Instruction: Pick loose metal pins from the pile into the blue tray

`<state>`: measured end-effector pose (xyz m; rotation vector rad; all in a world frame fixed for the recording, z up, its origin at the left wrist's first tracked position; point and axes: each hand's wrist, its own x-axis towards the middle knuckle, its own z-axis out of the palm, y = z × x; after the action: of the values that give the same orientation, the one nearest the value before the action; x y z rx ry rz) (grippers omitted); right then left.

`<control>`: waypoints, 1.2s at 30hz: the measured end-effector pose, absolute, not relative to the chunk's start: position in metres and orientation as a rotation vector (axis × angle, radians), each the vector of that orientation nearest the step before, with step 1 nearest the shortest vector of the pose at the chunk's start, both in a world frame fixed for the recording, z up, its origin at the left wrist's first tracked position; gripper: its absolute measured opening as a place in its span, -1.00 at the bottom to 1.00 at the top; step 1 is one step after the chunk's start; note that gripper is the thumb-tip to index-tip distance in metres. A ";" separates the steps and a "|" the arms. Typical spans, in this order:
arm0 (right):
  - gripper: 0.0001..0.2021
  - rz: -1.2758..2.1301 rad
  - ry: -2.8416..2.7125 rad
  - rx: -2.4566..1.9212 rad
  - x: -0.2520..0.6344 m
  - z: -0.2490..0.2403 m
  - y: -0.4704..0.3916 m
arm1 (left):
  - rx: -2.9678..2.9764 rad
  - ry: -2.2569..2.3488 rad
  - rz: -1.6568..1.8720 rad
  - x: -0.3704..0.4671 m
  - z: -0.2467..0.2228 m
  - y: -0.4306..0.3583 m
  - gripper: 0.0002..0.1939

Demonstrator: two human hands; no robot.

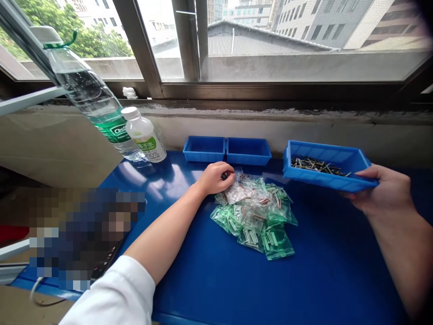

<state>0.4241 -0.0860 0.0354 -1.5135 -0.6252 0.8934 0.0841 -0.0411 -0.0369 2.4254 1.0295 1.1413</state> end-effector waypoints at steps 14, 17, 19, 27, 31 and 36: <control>-0.43 0.751 -0.899 -1.250 0.358 0.008 -0.102 | 2.283 0.919 1.008 0.083 -0.033 -0.040 -0.82; -0.55 0.710 -0.956 -1.261 0.353 -0.010 -0.104 | 2.274 0.916 0.994 0.083 -0.033 -0.041 -0.78; -0.74 0.679 -0.995 -1.265 0.350 -0.018 -0.105 | 2.264 0.913 0.979 0.083 -0.032 -0.041 -0.73; -0.59 0.487 -1.202 -1.359 0.347 -0.039 -0.103 | 2.200 0.897 0.886 0.086 -0.029 -0.042 -0.68; -0.51 0.496 -1.251 -1.333 0.345 -0.049 -0.098 | 2.159 0.930 0.845 0.089 -0.027 -0.043 -0.68; -0.50 0.596 -1.313 -1.212 0.343 -0.052 -0.096 | 2.139 1.013 0.835 0.092 -0.028 -0.042 -0.76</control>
<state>0.3430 -0.0965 -0.0515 -1.2115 -1.3130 0.5958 0.0918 -0.0422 -0.0285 2.1392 1.0132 0.8353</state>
